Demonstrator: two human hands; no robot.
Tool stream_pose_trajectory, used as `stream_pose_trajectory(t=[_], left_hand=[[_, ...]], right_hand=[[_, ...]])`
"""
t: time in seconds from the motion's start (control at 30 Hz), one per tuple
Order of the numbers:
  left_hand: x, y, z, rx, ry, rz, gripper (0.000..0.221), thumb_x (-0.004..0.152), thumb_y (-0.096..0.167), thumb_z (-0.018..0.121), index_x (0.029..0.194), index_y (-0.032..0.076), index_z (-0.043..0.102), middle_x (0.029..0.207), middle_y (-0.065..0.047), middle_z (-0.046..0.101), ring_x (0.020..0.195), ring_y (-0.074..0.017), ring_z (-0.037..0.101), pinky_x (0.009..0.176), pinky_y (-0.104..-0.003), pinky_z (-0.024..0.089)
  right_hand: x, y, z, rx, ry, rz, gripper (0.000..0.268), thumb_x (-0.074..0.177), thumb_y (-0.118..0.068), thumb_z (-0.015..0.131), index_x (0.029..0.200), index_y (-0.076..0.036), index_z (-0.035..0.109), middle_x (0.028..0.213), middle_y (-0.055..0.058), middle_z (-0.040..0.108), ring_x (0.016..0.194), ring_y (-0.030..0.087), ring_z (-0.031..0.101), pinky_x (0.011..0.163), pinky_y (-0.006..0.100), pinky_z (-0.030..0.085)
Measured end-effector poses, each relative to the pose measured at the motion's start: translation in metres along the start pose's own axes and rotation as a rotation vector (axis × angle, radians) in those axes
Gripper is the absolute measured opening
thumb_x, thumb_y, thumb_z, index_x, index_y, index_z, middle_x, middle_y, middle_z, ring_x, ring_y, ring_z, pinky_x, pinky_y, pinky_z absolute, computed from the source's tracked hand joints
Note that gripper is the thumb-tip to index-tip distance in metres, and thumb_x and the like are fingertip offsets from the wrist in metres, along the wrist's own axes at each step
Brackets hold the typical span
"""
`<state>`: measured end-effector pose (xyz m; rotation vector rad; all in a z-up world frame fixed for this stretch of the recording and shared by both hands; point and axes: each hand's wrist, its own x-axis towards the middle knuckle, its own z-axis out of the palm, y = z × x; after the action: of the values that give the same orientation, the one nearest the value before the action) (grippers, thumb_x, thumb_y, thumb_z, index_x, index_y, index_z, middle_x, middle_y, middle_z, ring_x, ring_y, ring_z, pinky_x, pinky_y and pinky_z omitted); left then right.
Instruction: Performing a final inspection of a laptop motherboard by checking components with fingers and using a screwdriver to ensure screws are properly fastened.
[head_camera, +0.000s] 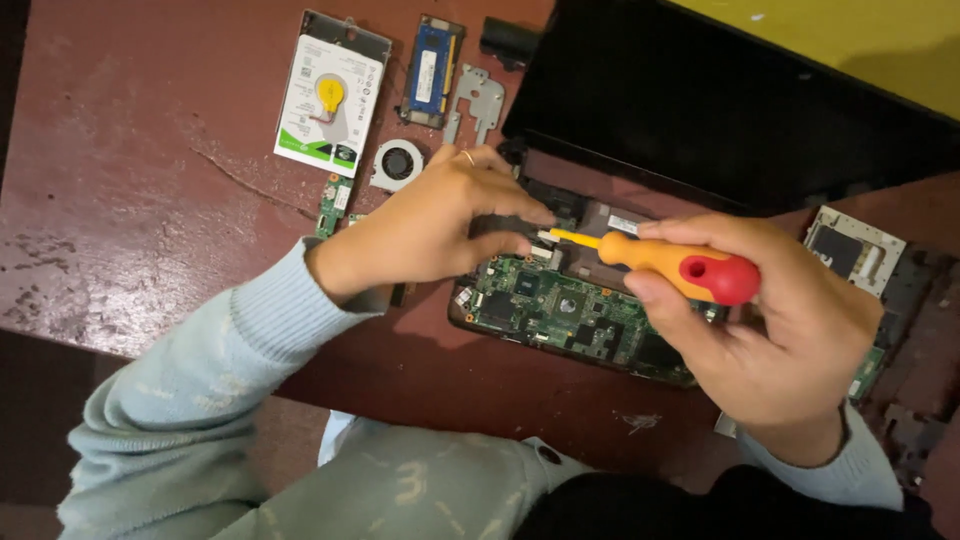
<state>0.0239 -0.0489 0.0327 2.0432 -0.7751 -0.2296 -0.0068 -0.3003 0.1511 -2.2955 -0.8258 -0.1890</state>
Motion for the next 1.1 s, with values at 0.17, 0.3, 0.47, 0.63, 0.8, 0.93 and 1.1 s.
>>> stream_pose_trajectory(t=[0.17,0.3,0.47,0.63,0.8,0.93,1.1], left_hand=[[-0.011,-0.008,-0.008,-0.128,0.027,0.005,0.020,0.091,0.028,0.077,0.109,0.019,0.079,0.106,0.008,0.078,0.103,-0.0171,0.059,0.100,-0.043,0.026],[-0.023,-0.017,-0.009,-0.107,0.051,0.028,0.009,0.093,0.020,0.078,0.101,0.017,0.078,0.093,0.008,0.078,0.100,-0.0171,0.063,0.100,-0.041,0.027],[-0.048,-0.029,-0.007,0.313,0.150,0.024,0.006,0.088,0.024,0.083,0.089,0.020,0.078,0.094,0.006,0.071,0.099,-0.0248,0.053,0.084,-0.042,0.033],[-0.060,-0.035,-0.001,0.525,0.140,0.005,0.010,0.092,0.025,0.074,0.085,0.023,0.080,0.094,0.005,0.063,0.109,-0.0311,0.045,0.080,-0.049,0.029],[-0.057,-0.036,0.001,0.518,0.148,0.040,0.011,0.092,0.024,0.077,0.082,0.021,0.080,0.091,0.009,0.067,0.105,-0.0278,0.048,0.083,-0.047,0.028],[-0.059,-0.037,-0.001,0.509,0.106,0.066,0.013,0.095,0.020,0.073,0.085,0.018,0.080,0.093,0.006,0.065,0.111,-0.0318,0.047,0.089,-0.048,0.030],[-0.055,-0.019,-0.006,0.528,0.011,-0.006,0.020,0.085,0.026,0.083,0.103,0.017,0.080,0.107,0.002,0.068,0.110,-0.0310,0.049,0.086,-0.048,0.030]], right_hand=[[0.006,-0.007,0.005,0.046,-0.068,0.039,0.028,0.093,-0.004,0.078,0.111,0.015,0.068,0.111,0.025,0.074,0.096,0.026,0.076,0.086,0.031,0.060],[0.013,0.007,-0.001,0.131,-0.325,0.097,0.043,0.088,-0.010,0.073,0.121,0.013,0.061,0.122,0.024,0.071,0.112,0.028,0.074,0.096,0.032,0.059],[0.014,0.031,0.000,0.171,-0.523,0.231,0.051,0.087,-0.020,0.067,0.128,0.009,0.057,0.125,0.020,0.069,0.115,0.027,0.073,0.098,0.034,0.058],[0.007,0.042,0.001,0.134,-0.557,0.270,0.049,0.086,-0.022,0.068,0.125,0.007,0.062,0.121,0.018,0.072,0.108,0.024,0.074,0.094,0.030,0.059],[-0.015,-0.008,-0.001,-0.065,-0.134,0.271,0.026,0.101,0.001,0.072,0.117,0.021,0.069,0.114,0.030,0.072,0.098,0.034,0.070,0.092,0.038,0.055],[-0.073,0.016,-0.009,0.043,0.018,0.400,0.026,0.104,0.003,0.068,0.121,0.021,0.062,0.122,0.033,0.069,0.105,0.035,0.069,0.096,0.037,0.052],[-0.158,0.026,-0.017,0.065,0.296,0.467,0.022,0.124,-0.005,0.038,0.133,0.014,0.031,0.128,0.045,0.055,0.116,0.054,0.066,0.112,0.055,0.056]])
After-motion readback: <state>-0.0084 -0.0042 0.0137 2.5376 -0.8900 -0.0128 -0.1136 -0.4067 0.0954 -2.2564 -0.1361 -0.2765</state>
